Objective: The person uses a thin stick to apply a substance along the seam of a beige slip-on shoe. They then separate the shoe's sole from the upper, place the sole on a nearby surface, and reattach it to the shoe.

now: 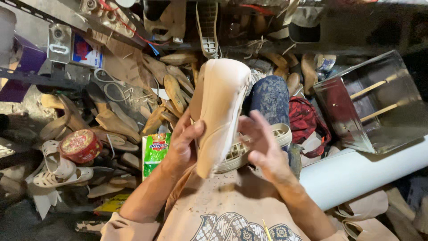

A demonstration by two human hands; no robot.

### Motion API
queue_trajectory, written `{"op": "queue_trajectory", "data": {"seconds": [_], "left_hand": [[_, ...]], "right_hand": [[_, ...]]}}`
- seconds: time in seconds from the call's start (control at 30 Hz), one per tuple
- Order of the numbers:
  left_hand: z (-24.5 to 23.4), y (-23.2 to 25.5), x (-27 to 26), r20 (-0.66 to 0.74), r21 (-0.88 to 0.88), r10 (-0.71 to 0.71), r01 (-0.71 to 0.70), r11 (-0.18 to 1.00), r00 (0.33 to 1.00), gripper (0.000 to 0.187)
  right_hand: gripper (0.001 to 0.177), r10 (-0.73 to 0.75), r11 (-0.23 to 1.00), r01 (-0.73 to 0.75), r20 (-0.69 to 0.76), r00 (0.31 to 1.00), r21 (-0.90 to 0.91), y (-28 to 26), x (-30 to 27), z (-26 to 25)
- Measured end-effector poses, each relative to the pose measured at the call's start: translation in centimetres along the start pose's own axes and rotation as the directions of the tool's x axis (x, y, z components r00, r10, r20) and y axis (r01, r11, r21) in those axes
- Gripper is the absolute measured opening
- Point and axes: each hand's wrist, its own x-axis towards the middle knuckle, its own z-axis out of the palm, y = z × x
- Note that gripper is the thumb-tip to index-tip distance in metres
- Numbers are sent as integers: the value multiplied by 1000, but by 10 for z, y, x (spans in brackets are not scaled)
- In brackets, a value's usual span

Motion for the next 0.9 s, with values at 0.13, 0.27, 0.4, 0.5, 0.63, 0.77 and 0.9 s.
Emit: {"op": "queue_trajectory", "data": {"seconds": [0.13,0.27,0.4,0.5,0.63,0.77,0.9], "left_hand": [[-8,-8,17,277,-338,299,-199,920,913,67],[5,13,9,263,-35,385,-390,920,885,94],[-2,-15,7,234,-250,287,-228,941,929,86],[-3,-18,6,205,-257,249,-193,947,947,87],[-7,-42,2,143,-290,227,-179,940,963,87],[-26,-105,5,-64,-437,242,-245,866,968,108],[14,-60,0,-212,-124,99,-128,984,972,62]], "right_hand": [[74,133,906,-188,165,977,379,54,-4,-11],[75,-208,855,227,93,974,-466,11,20,-47],[57,-395,480,357,165,904,-801,-36,23,-42],[55,-399,435,364,186,898,-824,-43,22,-42],[53,-422,382,393,220,879,-836,-49,27,-35],[43,-515,121,505,381,768,-855,-53,34,-13],[46,-540,-13,575,489,685,-818,-46,44,12]]}}
